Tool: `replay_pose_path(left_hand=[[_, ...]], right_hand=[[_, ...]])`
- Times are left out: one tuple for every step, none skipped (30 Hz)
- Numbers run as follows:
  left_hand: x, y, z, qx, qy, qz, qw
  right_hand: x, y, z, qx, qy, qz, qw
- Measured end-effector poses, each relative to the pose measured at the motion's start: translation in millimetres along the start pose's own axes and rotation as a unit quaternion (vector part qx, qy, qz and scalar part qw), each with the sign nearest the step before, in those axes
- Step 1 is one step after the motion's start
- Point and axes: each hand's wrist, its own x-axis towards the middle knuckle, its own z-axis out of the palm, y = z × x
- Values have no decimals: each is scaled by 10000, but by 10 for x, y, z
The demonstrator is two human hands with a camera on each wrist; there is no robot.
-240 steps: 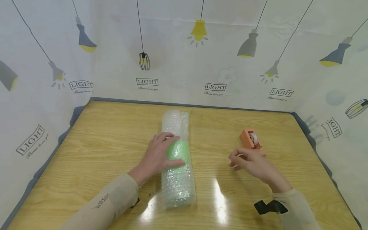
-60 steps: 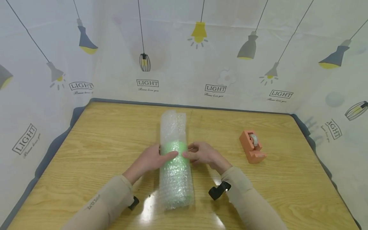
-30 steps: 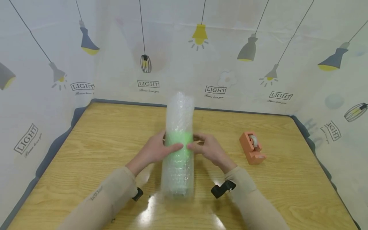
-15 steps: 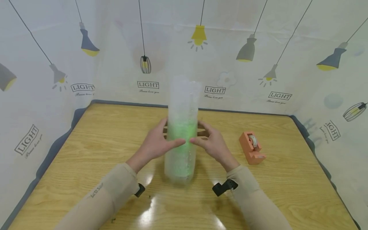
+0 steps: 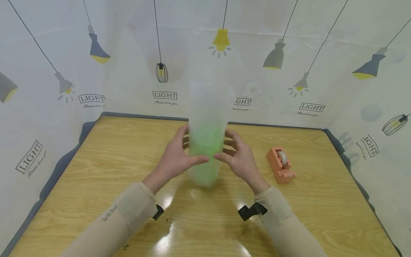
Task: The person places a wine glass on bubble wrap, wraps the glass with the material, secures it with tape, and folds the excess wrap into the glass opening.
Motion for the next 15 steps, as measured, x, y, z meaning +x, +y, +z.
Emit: replay_pose_path(left_hand=[[1,0,0,-22,-2,35,10000],[3,-1,0,-49,-14,70,10000],[5,-3,1,-69,-22,97,9999],[7,-5,1,-82,-29,118,9999],[8,-7,3,-95,-40,132,9999],[9,-9,6,-122,-49,147,9998],[9,-10,9,-155,-61,160,9997],[9,-12,11,-180,-69,181,9996],[9,-14,14,-222,-83,209,9995],[12,-20,16,-278,-102,254,9992],[15,-27,18,-348,-130,291,9989],[14,-30,19,-394,-157,306,9986],[14,-35,21,-441,-186,323,9983],[16,-47,24,-471,-206,319,9982],[18,-57,29,-485,-223,318,9981]], right_hand=[[-3,-2,-2,9,15,-24,10000],[-7,-2,-3,10,32,-44,10000],[-10,3,-5,10,44,-53,10000],[-13,7,-7,20,57,-59,10000],[-16,15,-10,37,63,-66,10000],[-17,24,-13,54,76,-66,9999],[-20,33,-16,59,85,-66,9999],[-23,42,-19,53,103,-63,9999],[-28,51,-23,54,117,-61,9999],[-31,61,-26,41,126,-53,9999],[-36,70,-27,19,133,-36,9999],[-40,81,-27,-2,149,-12,9999],[-45,91,-25,-29,152,9,9999],[-50,104,-22,-54,154,15,9999],[-56,112,-19,-90,153,14,9998]])
